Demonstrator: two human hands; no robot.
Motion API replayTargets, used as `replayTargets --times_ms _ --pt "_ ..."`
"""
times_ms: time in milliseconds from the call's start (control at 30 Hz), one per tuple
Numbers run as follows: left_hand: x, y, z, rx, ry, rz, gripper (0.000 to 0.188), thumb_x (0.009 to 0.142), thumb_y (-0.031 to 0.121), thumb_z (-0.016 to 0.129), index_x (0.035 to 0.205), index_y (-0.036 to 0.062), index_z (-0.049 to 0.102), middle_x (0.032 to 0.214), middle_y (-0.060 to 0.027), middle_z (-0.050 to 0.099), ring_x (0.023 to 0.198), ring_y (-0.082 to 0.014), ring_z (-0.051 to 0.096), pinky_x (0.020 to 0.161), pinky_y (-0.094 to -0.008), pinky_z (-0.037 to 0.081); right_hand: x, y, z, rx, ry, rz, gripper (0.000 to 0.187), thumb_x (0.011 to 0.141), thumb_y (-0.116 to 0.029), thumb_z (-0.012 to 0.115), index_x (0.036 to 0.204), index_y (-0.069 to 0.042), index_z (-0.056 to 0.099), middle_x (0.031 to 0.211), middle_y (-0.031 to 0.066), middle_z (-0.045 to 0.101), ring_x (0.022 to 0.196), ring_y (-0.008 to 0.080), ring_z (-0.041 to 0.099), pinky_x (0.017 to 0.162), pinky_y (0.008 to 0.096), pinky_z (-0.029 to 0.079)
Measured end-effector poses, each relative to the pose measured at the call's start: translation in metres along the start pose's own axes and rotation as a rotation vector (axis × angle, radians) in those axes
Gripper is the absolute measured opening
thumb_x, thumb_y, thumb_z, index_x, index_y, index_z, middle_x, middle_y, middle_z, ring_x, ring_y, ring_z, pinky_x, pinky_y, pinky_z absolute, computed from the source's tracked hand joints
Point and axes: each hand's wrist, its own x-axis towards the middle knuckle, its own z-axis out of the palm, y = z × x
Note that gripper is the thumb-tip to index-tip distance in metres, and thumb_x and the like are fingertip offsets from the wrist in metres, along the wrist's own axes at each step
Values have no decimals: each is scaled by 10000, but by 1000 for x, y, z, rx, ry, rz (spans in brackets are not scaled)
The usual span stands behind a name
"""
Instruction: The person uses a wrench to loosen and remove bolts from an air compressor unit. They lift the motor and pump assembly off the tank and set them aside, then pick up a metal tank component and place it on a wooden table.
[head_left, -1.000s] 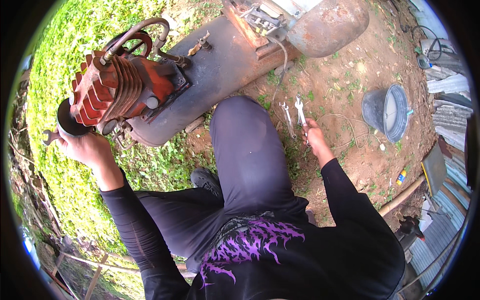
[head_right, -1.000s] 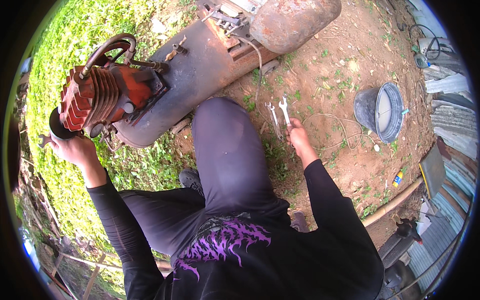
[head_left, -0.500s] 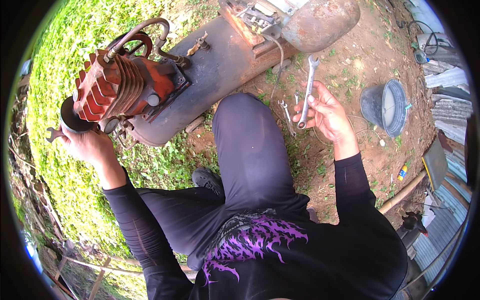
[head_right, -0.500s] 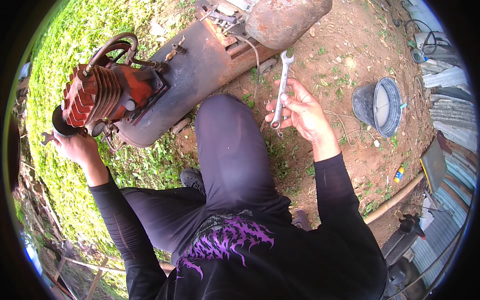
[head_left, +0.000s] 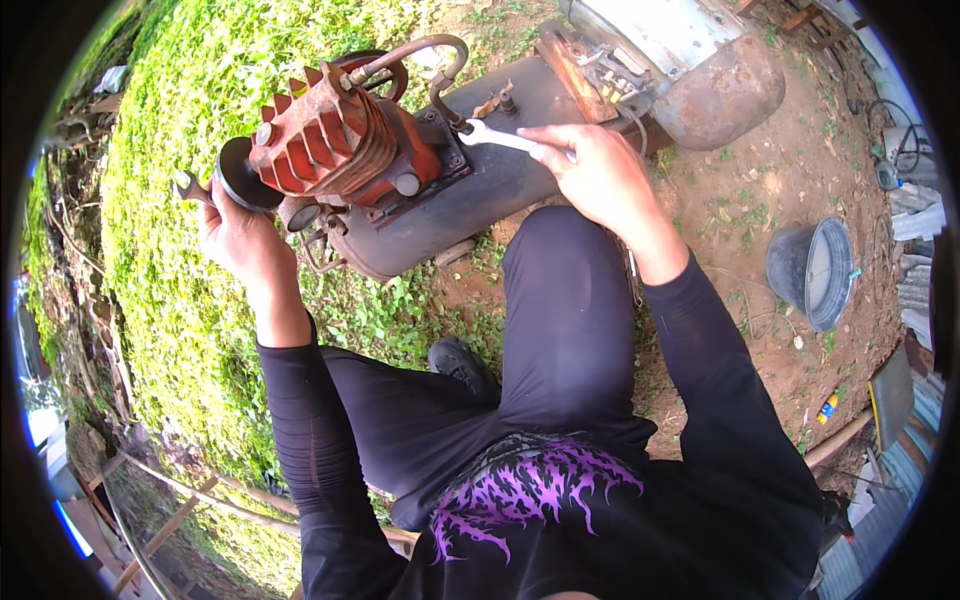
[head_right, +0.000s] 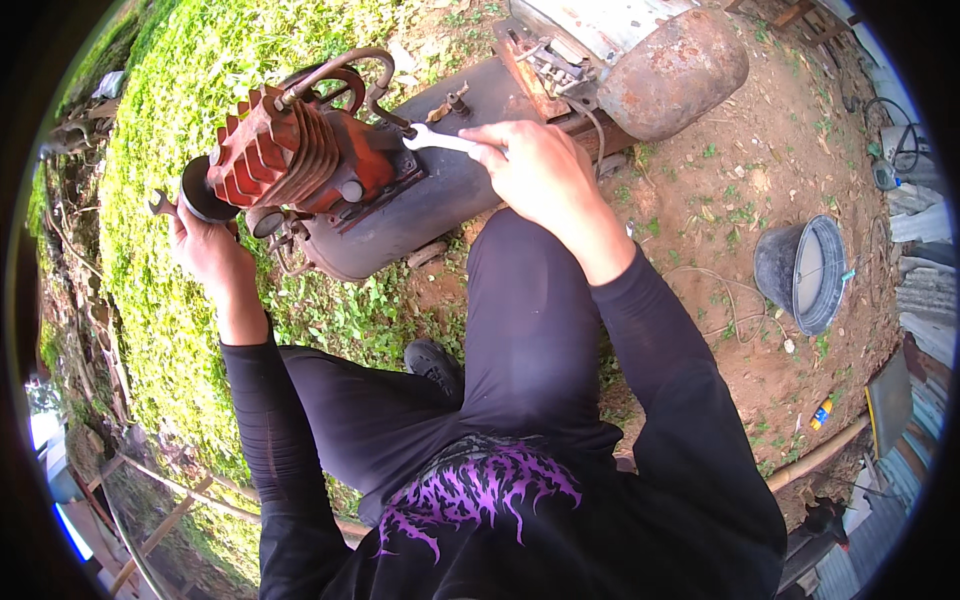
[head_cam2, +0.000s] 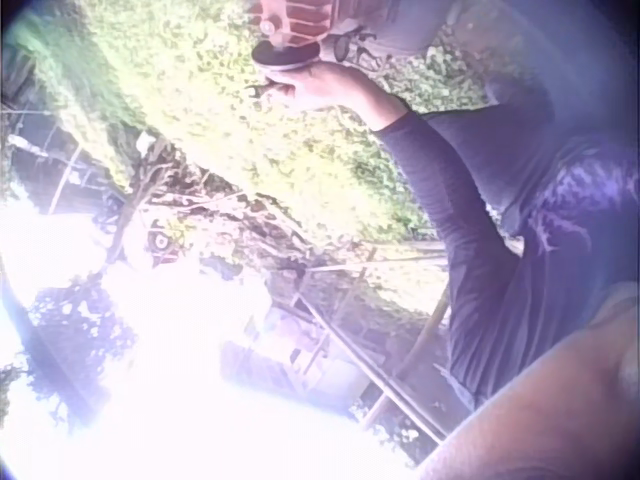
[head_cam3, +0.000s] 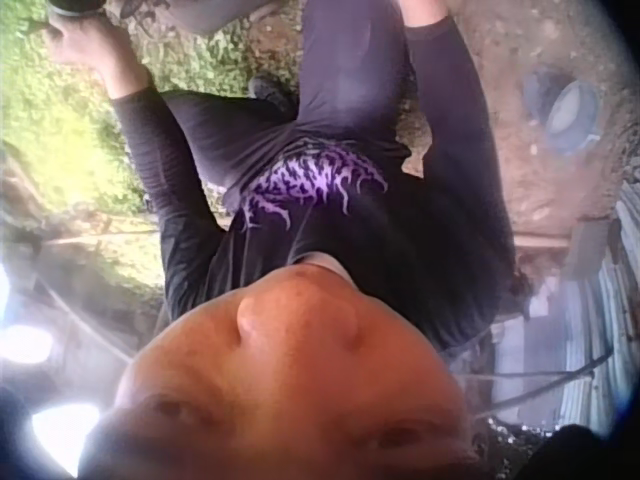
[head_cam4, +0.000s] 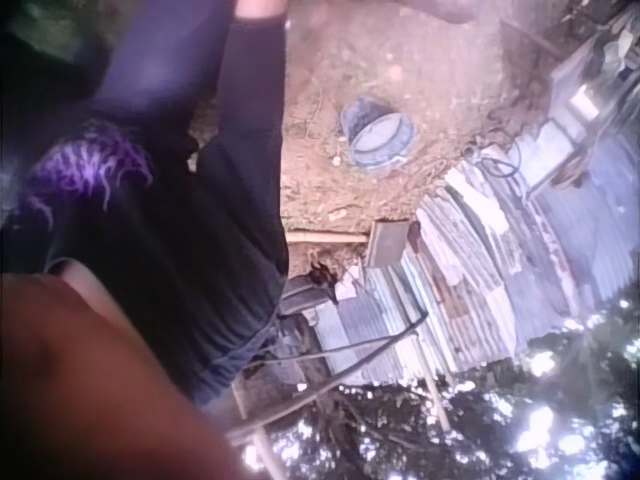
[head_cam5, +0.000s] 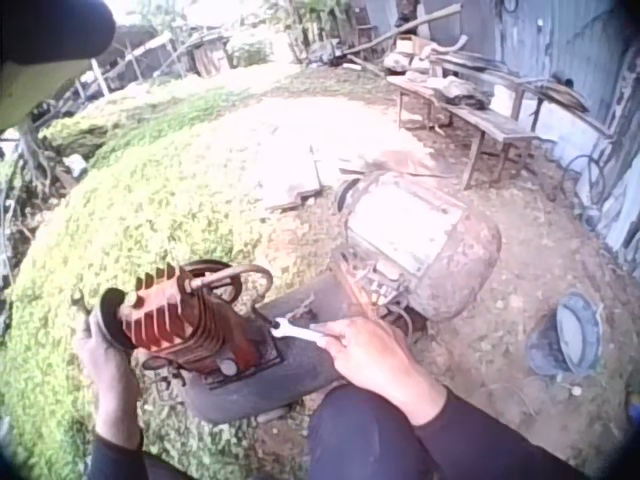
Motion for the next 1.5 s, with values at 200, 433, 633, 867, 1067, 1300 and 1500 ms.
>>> replayTargets --times_ms 200,433,633,867,1067,1300,1500 --pt "5 -19 -1 -104 -93 71 298 933 111 602 1226 60 601 1184 -71 620 956 -162 652 649 -276 538 42 5 -16 -67 -112 -10 253 934 -187 640 1168 -184 737 1069 101 734 1041 278 684 922 381 514" --pt "14 -33 -19 -3 -232 147 843 589 -96 780 1370 22 485 1244 -172 591 1145 -380 572 954 -435 484 43 13 -8 -127 -73 8 226 917 -219 633 1102 -251 761 1023 32 741 998 259 697 866 390 550" --pt "14 -34 -17 -78 -217 84 860 600 -93 782 1389 26 461 1245 -181 574 1139 -372 574 942 -413 491 39 -17 -16 -323 -52 -96 215 922 -184 628 1090 -144 756 963 104 735 962 289 699 837 419 549" --pt "2 -20 -2 -48 -160 93 368 913 125 567 1266 25 543 1165 -124 627 1042 -234 647 876 -344 555 41 -32 -12 -453 98 -190 225 843 -137 638 1024 -124 770 904 125 731 879 314 716 776 434 571" --pt "3 -18 1 14 -108 131 271 1056 232 467 1199 23 562 1112 -102 666 958 -171 675 815 -304 572 59 -36 -12 -519 110 -376 185 775 -114 608 900 -79 740 879 159 725 854 334 714 726 439 569" --pt "2 -16 2 -18 -92 88 267 1047 229 486 1220 37 554 1109 -92 661 957 -168 670 819 -302 572 47 -26 0 -358 -90 -184 302 858 -162 553 1075 -68 740 1000 189 715 981 350 687 846 450 542" --pt "-2 -12 7 -47 -59 39 273 1039 230 495 1219 36 565 1098 -84 659 980 -174 666 840 -319 570 31 -8 8 -161 -133 9 359 939 -156 506 1246 -171 690 1063 149 713 1037 338 668 912 439 521"
